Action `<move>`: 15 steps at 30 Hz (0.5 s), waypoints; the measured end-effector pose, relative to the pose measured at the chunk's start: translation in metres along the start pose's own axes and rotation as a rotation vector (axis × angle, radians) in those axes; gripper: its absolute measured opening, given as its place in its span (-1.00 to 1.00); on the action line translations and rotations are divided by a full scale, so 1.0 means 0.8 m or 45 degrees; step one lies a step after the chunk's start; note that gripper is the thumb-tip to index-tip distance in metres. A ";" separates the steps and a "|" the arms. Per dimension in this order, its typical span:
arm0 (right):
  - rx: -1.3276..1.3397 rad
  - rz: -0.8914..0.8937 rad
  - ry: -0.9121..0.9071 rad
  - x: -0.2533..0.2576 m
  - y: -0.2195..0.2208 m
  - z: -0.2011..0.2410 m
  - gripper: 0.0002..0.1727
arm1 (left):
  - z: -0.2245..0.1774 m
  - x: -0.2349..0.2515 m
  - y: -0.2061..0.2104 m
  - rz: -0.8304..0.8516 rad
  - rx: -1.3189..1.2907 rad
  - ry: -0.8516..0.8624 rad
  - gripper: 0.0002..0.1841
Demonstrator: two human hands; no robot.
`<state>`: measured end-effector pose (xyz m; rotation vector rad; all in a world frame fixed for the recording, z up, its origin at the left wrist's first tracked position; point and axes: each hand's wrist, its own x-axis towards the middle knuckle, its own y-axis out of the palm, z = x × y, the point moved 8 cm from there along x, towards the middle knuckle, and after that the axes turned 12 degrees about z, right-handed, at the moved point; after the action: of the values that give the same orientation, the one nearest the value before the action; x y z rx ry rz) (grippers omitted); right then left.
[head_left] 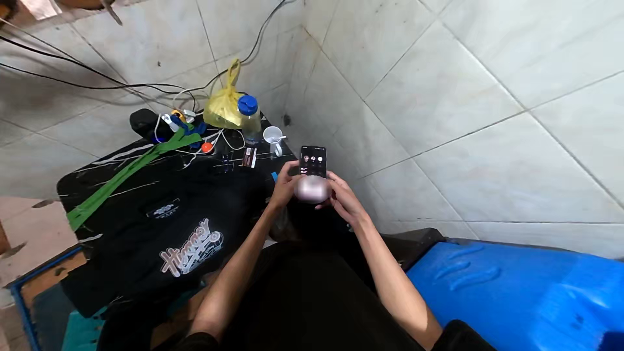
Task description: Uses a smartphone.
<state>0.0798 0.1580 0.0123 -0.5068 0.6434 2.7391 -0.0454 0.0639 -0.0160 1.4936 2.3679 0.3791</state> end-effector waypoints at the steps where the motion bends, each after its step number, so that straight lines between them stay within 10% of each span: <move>1: 0.000 0.006 0.017 -0.004 0.001 0.000 -0.56 | 0.002 -0.005 0.002 -0.022 -0.003 -0.015 -0.60; 15: 0.109 0.197 0.010 -0.018 0.005 0.009 -0.21 | 0.000 -0.012 0.013 0.283 -0.097 -0.096 -0.33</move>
<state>0.0891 0.1552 0.0258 -0.4664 0.8303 2.8383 -0.0329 0.0592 -0.0110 1.7087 2.1123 0.4515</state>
